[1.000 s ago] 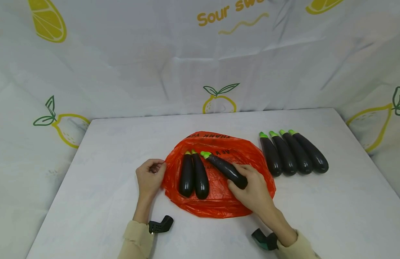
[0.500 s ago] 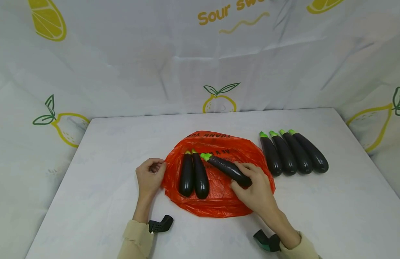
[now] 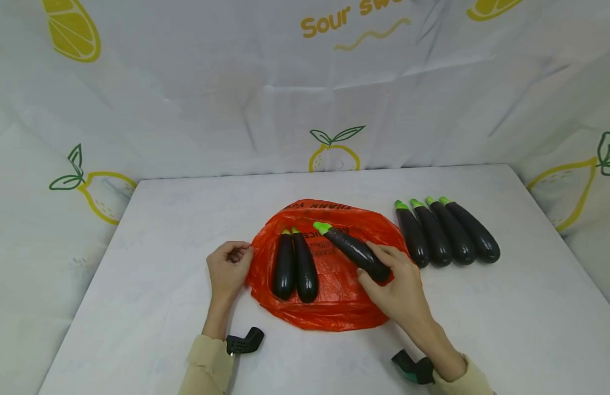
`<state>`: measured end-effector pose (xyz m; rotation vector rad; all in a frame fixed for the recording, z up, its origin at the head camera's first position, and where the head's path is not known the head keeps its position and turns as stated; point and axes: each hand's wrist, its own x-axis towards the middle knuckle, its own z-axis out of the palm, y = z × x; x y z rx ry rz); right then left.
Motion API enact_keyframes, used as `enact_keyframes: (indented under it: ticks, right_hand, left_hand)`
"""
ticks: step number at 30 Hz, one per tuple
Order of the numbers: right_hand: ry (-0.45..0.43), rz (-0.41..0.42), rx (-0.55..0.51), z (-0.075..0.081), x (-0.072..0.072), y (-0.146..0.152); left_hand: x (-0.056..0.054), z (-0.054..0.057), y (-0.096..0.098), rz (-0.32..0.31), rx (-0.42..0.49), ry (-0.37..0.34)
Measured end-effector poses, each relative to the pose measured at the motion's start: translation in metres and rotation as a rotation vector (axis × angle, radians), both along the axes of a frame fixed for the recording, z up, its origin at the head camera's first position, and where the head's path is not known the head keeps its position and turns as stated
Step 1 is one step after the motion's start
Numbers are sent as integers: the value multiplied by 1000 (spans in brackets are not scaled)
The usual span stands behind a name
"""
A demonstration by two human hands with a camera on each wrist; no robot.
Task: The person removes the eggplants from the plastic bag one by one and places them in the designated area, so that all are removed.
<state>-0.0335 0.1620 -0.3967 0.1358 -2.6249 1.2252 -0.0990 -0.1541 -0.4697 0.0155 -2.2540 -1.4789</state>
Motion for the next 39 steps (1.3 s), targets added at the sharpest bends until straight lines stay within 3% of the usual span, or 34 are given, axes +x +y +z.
enact_keyframes:
  ticks: [16, 39]
  right_hand:
    - [105, -71, -5, 6, -6, 21]
    - [143, -153, -19, 12, -10, 49]
  left_hand:
    - [0, 2, 1, 3, 11, -7]
    - [1, 3, 1, 11, 0, -16]
